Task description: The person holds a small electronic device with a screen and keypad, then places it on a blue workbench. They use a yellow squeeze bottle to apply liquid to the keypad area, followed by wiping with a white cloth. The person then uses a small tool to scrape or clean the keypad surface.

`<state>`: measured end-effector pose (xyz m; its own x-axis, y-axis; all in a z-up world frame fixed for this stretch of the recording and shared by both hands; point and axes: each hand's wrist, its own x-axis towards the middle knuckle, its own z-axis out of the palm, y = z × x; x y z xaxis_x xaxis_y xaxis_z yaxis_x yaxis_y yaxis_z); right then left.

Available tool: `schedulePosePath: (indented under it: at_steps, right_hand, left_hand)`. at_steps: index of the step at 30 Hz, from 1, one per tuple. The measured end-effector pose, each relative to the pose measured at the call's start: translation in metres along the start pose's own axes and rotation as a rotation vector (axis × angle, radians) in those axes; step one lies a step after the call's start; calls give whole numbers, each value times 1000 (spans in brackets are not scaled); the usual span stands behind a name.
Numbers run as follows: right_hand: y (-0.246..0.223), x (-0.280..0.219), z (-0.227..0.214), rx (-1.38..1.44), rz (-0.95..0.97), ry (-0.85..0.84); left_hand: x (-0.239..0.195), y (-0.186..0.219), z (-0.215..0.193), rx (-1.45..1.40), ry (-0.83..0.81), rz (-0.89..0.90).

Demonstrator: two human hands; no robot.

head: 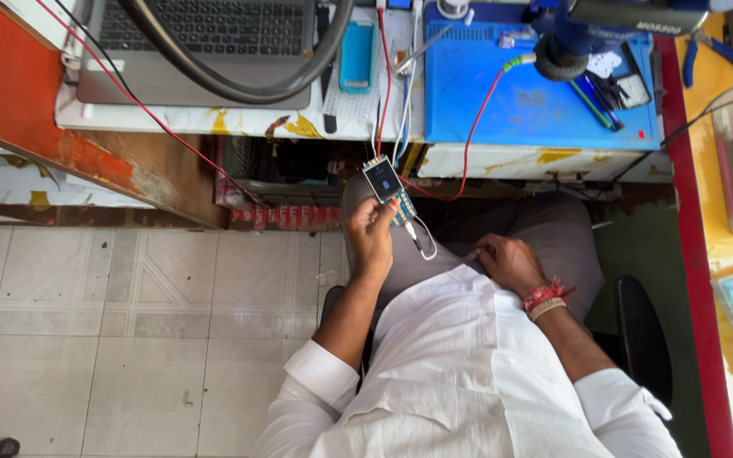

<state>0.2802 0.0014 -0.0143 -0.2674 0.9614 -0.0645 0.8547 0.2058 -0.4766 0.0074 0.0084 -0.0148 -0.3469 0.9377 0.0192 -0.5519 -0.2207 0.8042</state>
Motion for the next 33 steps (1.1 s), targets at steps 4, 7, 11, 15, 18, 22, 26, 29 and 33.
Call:
schedulePosePath:
  at_steps: [4, 7, 11, 15, 18, 22, 26, 29, 33]
  right_hand:
    - [-1, 3, 0, 2, 15, -19]
    - [2, 2, 1, 1, 12, -23]
    - [2, 3, 2, 8, 23, -22]
    - [2, 0, 3, -17, -1, -10]
    - [7, -4, 4, 10, 16, -23]
    - [3, 3, 3, 4, -35, 5]
    - [-18, -3, -7, 46, 47, 65]
    - [-57, 5, -20, 81, -27, 203]
    - [-116, 11, -45, 140, -328, 311]
  left_hand:
    - [2, 0, 1, 51, 14, -4]
    - [1, -1, -1, 32, 9, 6]
    - [1, -3, -3, 31, -9, 21]
    - [2, -7, -4, 35, -4, 20]
    - [-2, -13, -6, 6, -5, 11]
    - [3, -9, -3, -9, -5, 19]
    - [-3, -7, -1, -15, 0, 17]
    - [-1, -6, 2, -30, 24, 28]
    - [-1, -8, 8, -76, 112, 40]
